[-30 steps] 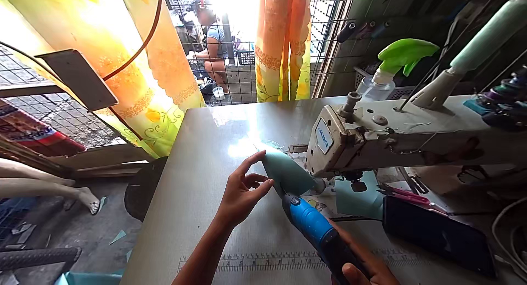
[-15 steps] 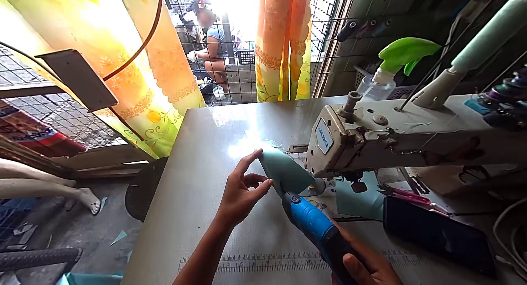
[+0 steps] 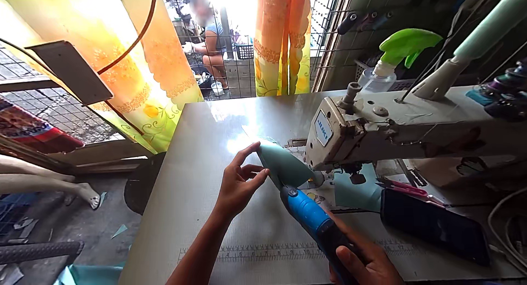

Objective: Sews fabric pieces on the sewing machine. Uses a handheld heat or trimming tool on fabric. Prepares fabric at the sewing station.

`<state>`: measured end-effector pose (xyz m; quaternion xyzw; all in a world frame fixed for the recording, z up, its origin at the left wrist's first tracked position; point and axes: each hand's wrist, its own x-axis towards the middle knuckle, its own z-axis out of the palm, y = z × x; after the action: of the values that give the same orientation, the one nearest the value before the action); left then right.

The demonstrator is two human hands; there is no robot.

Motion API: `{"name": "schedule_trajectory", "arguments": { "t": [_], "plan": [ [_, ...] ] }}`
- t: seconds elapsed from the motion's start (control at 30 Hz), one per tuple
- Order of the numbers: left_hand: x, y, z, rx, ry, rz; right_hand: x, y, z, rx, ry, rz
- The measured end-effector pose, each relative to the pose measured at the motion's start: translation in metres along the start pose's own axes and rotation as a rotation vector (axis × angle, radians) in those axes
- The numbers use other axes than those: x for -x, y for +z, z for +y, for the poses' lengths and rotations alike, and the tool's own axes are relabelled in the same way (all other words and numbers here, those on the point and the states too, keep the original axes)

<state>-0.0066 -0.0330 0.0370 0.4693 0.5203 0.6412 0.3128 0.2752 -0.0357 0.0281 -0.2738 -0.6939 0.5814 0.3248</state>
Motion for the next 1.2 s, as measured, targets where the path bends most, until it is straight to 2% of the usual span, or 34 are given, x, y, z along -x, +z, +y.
{"name": "schedule_trajectory", "arguments": {
  "t": [0.47, 1.2],
  "plan": [
    [0.0, -0.004, -0.005, -0.197, 0.102, -0.011, -0.002, 0.003, 0.002, 0.093, -0.031, 0.04],
    [0.002, 0.004, -0.013, -0.186, 0.181, -0.078, -0.014, 0.009, -0.001, 0.062, -0.056, 0.07]
  ]
}}
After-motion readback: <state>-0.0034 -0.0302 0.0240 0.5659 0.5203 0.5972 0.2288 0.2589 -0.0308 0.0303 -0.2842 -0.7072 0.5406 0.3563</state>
